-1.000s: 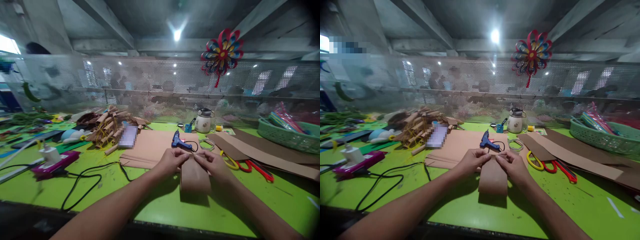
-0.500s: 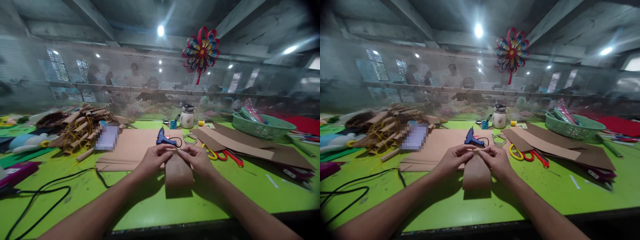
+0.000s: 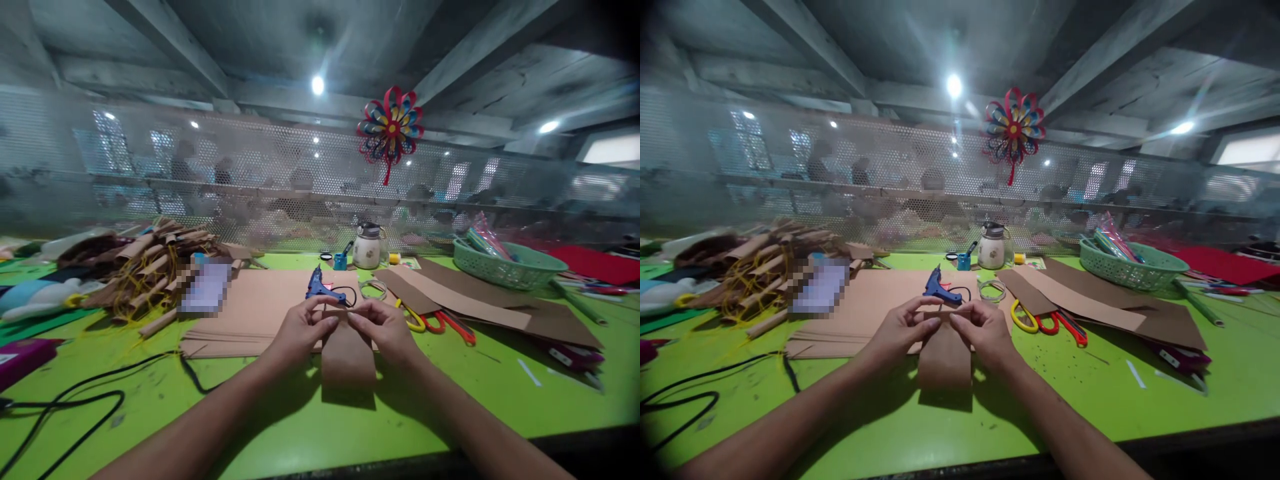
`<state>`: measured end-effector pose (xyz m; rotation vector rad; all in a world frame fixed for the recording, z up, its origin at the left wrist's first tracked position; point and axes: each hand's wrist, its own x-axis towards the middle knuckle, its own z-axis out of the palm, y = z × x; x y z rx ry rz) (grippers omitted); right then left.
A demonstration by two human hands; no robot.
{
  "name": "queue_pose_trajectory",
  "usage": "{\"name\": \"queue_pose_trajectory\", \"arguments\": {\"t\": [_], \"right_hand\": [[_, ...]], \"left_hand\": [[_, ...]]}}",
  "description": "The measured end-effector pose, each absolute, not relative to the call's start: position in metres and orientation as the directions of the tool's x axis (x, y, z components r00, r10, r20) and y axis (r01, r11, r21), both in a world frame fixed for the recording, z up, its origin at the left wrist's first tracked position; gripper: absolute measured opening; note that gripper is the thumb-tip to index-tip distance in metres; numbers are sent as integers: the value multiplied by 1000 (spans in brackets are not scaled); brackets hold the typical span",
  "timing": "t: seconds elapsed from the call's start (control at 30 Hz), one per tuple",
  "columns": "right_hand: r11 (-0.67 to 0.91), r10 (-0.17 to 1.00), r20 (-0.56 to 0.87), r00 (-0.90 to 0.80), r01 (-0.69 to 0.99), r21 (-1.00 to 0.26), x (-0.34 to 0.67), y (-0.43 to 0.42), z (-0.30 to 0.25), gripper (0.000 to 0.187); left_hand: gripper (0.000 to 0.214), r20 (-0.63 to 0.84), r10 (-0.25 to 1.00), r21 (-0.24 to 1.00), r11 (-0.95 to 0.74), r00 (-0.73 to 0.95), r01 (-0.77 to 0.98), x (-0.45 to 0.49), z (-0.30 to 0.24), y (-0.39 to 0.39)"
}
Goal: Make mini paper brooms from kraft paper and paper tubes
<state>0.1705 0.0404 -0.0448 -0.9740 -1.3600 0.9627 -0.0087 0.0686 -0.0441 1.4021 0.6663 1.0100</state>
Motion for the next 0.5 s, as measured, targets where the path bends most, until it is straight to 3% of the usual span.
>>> {"name": "queue_pose_trajectory", "arguments": {"t": [0.5], "right_hand": [[347,937,348,16,49,-937,171,44,-47,40]], "left_hand": [[35,167,898,977,-95,407,-191,-7,-41,66]]}}
